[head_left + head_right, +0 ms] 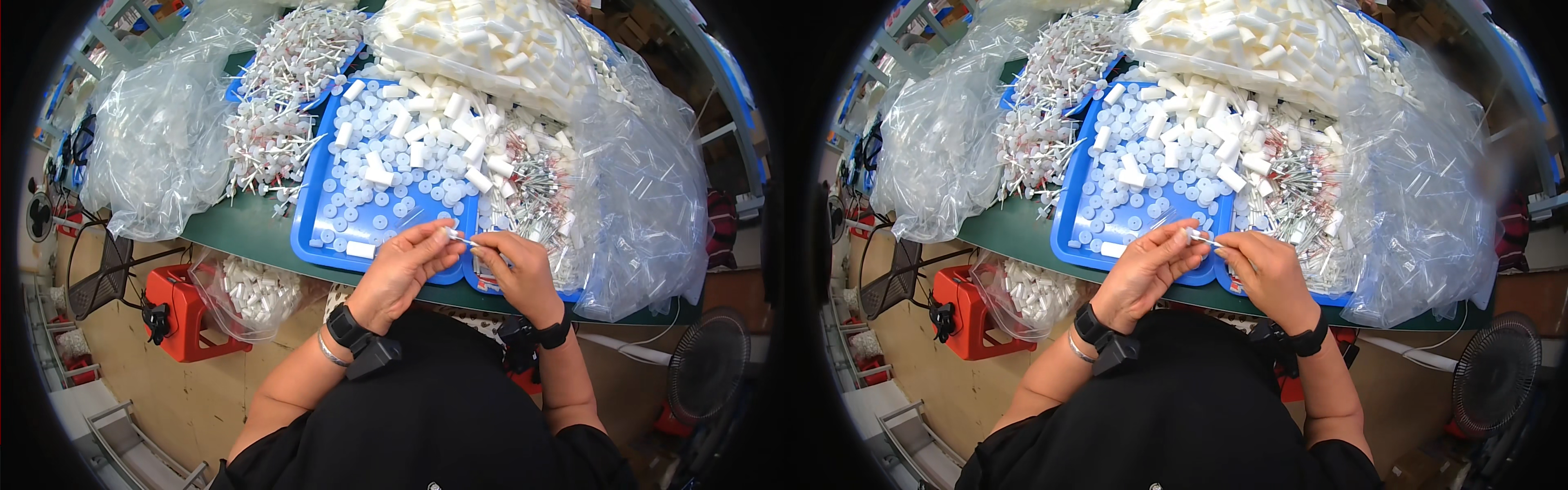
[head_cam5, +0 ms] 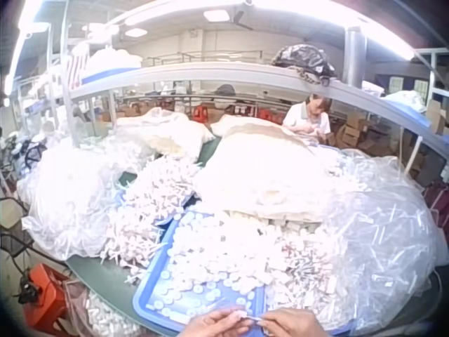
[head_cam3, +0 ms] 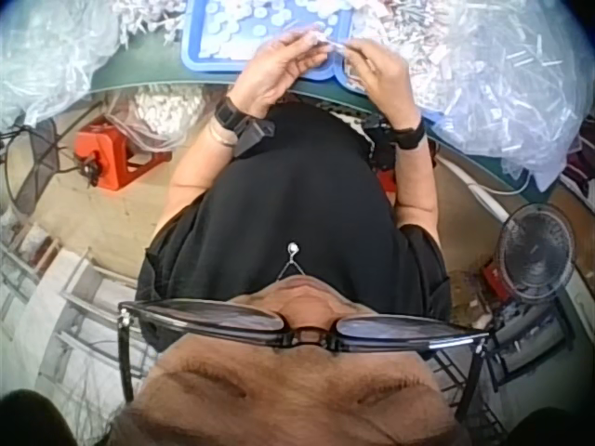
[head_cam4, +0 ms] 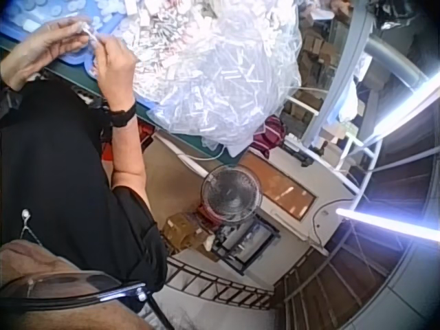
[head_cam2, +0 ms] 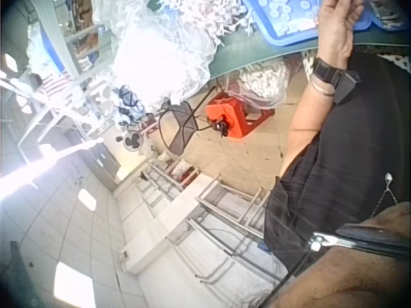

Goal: The person assembles small white plastic components by hand. They pick up a cylindrical piece and a thin rod from a blue tray, insert the rod into the cylinder, and place the finished assembly into a pile on the table. This repetitive process continues throughout the video.

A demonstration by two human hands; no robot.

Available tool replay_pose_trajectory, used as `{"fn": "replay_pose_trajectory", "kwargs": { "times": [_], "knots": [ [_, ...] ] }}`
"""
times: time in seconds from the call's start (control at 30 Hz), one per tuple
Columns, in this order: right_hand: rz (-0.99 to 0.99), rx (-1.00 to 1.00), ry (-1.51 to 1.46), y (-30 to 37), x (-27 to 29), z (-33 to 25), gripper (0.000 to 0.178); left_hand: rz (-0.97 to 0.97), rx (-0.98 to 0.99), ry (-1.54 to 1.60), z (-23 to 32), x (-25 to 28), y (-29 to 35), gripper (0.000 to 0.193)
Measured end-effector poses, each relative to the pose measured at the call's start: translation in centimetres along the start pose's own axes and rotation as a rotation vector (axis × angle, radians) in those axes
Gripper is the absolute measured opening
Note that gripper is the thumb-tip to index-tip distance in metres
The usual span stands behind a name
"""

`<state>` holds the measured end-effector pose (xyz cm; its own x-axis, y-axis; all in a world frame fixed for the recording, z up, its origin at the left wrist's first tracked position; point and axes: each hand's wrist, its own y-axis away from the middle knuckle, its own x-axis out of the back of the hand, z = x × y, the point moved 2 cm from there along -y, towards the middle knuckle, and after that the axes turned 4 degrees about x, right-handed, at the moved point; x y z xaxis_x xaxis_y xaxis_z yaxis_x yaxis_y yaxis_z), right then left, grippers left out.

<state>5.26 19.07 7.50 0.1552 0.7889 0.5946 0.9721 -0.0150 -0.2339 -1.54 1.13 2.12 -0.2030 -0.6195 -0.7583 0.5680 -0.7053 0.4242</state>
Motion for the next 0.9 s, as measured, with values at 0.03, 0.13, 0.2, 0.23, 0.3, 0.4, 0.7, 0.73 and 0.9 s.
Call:
{"fn": "replay_pose_trajectory", "kwargs": {
  "times": [0.03, 0.13, 0.2, 0.23, 0.3, 0.4, 0.7, 0.73, 0.9],
  "knots": [
    [-0.042, -0.181, -0.171, 0.2, -0.3, 0.1, 0.009, -0.005, 0.013, -0.030, -0.1, 0.0, 0.1, 0.037],
    [-0.151, -0.492, -0.681, 0.5, -0.8, 1.5, 0.016, -0.026, 0.048, -0.117, -0.2, 0.0, 0.4, 0.040],
    [-0.162, -0.540, -0.819, 0.5, -1.1, 1.8, 0.018, -0.043, 0.064, -0.163, 0.0, 0.3, 0.5, 0.040],
    [-0.138, -0.524, -0.788, 0.7, -1.3, 1.7, 0.019, -0.040, 0.070, -0.155, 0.1, 0.4, 0.4, 0.038],
    [-0.068, -0.211, -0.439, 0.3, -1.3, 1.3, 0.024, -0.032, 0.083, -0.138, 0.1, 0.6, 0.4, 0.036],
    [0.044, 0.410, 0.231, 0.1, -1.8, 0.6, 0.038, -0.029, 0.076, -0.073, -0.4, 0.9, 0.0, 0.031],
    [0.123, 0.260, 0.171, -0.6, -1.3, -0.8, 0.053, 0.094, -0.116, -0.087, 3.3, 1.5, 0.0, 0.023],
    [0.142, 0.241, 0.188, -0.6, -0.7, -0.5, 0.051, 0.075, -0.223, -0.039, 5.3, 2.8, -0.5, 0.022],
    [0.200, 0.127, 0.302, 0.0, 2.0, 2.1, 0.034, 0.073, -0.479, 0.073, 17.5, 6.7, 0.2, 0.033]
  ]
}}
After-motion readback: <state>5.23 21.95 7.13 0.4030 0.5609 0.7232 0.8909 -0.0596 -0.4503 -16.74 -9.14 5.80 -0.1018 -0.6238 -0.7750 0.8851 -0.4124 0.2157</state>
